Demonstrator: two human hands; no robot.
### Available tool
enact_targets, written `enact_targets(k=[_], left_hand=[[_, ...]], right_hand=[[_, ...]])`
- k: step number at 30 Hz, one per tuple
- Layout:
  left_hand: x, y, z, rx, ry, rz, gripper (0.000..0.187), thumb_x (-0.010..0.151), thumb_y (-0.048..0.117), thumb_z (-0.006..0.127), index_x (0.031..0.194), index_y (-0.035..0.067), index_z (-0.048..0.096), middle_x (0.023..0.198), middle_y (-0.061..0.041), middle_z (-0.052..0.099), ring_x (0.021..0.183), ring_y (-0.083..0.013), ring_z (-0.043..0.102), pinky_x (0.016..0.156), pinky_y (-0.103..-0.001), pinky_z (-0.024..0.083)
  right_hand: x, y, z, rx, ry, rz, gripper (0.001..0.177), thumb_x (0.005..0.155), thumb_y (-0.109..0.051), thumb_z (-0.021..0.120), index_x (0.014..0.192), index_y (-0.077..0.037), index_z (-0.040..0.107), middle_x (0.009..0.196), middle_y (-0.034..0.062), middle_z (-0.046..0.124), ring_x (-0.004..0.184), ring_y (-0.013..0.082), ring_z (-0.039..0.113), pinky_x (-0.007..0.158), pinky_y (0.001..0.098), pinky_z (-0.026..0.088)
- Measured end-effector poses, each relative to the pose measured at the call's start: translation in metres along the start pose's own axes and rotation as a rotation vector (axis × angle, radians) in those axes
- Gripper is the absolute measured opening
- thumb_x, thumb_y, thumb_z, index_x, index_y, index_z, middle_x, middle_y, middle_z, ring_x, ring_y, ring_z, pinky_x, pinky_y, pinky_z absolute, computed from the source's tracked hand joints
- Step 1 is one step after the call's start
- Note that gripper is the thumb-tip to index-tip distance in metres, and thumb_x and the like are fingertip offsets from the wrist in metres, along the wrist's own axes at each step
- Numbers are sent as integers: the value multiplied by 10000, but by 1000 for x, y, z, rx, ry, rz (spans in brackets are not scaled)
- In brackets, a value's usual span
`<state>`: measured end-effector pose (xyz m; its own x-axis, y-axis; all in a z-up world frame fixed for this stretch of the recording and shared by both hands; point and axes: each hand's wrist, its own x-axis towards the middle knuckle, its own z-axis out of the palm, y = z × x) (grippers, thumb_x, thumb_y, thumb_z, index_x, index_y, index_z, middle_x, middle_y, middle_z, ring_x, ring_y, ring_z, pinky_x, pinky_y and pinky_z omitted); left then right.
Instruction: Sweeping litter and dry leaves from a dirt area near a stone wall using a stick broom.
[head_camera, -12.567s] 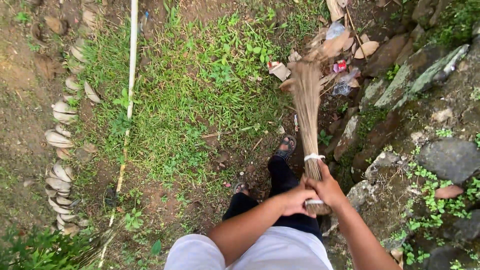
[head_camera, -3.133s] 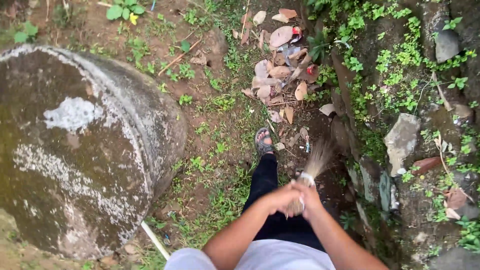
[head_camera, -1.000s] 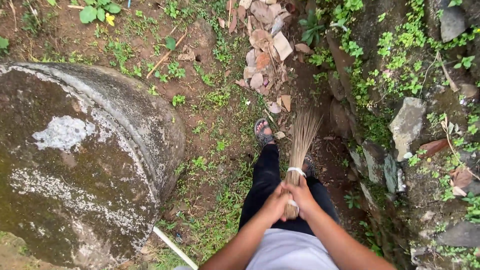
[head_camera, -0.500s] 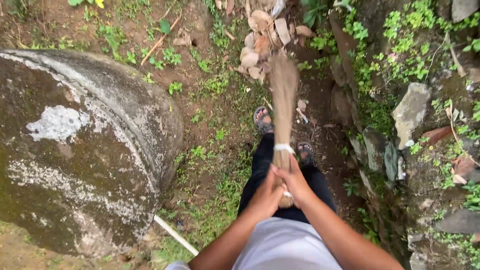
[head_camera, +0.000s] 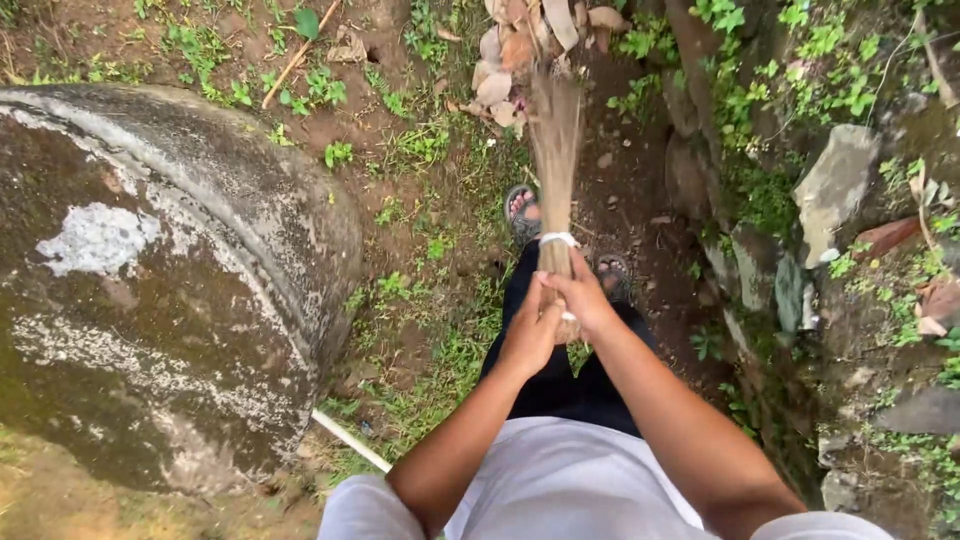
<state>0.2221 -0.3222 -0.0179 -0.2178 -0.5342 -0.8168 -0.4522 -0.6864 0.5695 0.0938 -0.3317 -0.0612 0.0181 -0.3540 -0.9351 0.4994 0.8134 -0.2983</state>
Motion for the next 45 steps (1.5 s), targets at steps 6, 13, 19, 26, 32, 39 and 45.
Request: enact_targets(k=[6,13,19,26,32,39,45], left_hand=[[-42,3,-10,152,83,305,689,1055,291,529,1613,60,198,1511,-337,487,1372,-465,524,1103,-465,416],[19,-25,7,-341,-216,-224,638,960,287,504,1579,185,392,1070,-104,707,689,-184,630,463,-333,459],[79,-16,-24,-494,33,-83,559,984,249,492,1529,135,523,1004,-118,687,616,-131,575,405,-288,408],[-1,38,-27,-266,58,163,712,1018,258,488,1658,142,196,1491,-186,579,1149,-304,673,852,-382,544],[-6,25,36,-934,-279,-367,932,961,326,541,1543,408,-181,1441,25,508,1173,-243,667,859,-479,598],[165,39,40,-1076,-339,-189,512,966,455,518,1404,195,467,1087,-80,719,876,-257,725,634,-435,582],[163,110,29,-904,-290,-105,891,935,390,557,1611,357,-21,1373,-58,539,1037,-245,661,686,-509,604]], right_hand=[[-47,1,12,-21,-27,-149,886,844,-97,703,1597,-116,237,1302,111,615,1098,191,653,923,327,532],[3,22,-10,-42,160,-32,614,849,-96,703,1395,-44,426,1036,139,639,858,263,661,684,410,561],[71,-42,43,-135,-28,-78,516,843,-96,694,1322,-40,511,1029,110,689,856,232,690,695,390,577],[-7,-57,41,-276,-4,-204,860,817,-129,719,1563,-97,291,1237,142,655,1034,237,653,860,351,548],[-9,-81,-13,-717,-201,-115,971,761,-182,766,1593,-73,278,1423,134,589,1237,227,602,1042,342,448],[127,-166,-9,-1129,-115,-24,814,776,-200,745,1512,6,466,1167,193,720,940,249,703,793,381,568],[84,-226,0,-1097,2,-214,906,778,-213,743,1575,2,372,1134,221,724,901,257,692,783,375,560]])
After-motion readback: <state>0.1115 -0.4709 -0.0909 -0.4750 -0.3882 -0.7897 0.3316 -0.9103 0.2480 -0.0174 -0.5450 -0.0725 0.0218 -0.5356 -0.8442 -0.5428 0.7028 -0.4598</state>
